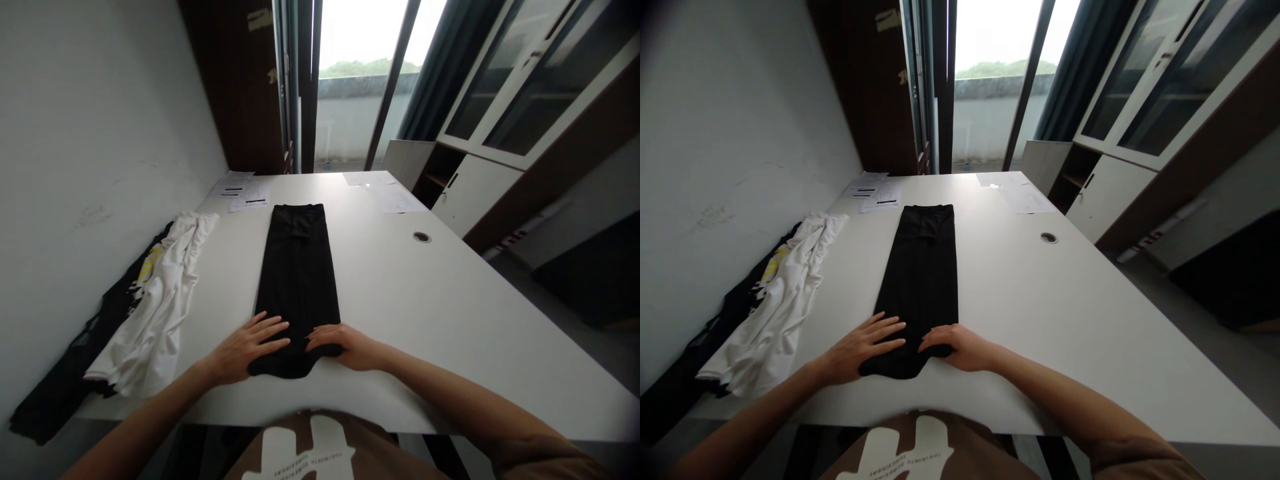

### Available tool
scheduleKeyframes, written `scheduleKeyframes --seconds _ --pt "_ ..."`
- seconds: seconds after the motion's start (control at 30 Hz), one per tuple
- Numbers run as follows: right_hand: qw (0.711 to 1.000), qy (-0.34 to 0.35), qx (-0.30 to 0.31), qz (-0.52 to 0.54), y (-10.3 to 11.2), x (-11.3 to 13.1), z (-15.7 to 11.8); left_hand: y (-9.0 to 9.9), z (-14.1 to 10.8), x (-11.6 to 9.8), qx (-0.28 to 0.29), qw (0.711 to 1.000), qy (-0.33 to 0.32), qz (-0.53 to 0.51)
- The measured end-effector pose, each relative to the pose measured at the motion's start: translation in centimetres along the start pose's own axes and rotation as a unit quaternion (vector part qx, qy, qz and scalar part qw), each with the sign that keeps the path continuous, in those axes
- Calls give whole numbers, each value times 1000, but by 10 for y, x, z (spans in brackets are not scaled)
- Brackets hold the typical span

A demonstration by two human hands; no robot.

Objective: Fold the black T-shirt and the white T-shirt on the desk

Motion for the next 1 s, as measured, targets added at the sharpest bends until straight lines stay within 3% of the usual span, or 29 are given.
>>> scheduleKeyframes --seconds 0.17,0.27,0.37,0.5,0.63,0.73,0.87,1.0 --pt "981 -113 29 155 0 23 -17 23 0 -44 60 975 53 -206" --pt "941 -188 56 275 -10 31 -34 39 -10 -61 83 921 133 -355" --pt "895 -239 -12 376 -9 27 -41 45 -23 -50 74 852 243 -458" --pt "850 -268 -139 431 16 5 -24 44 -13 3 -47 772 370 -514" --pt "835 -270 -243 413 69 -23 18 34 32 68 -150 634 457 -606" --pt "836 -260 -285 391 108 -47 52 33 70 113 -179 570 468 -652" --pt "838 -264 -305 368 142 -92 90 32 105 169 -206 538 470 -669" --pt "826 -302 -325 347 162 -142 114 24 124 217 -229 559 509 -613"
Point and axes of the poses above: each hand's wrist, its own z-axis towards the middle knuckle, its own y-axis out of the back of the hand, x = y × z, the point moved 7 cm from there along z, towards the middle knuckle, and after that the axes turned 9 degrees about -x, right-handed, at the moved point
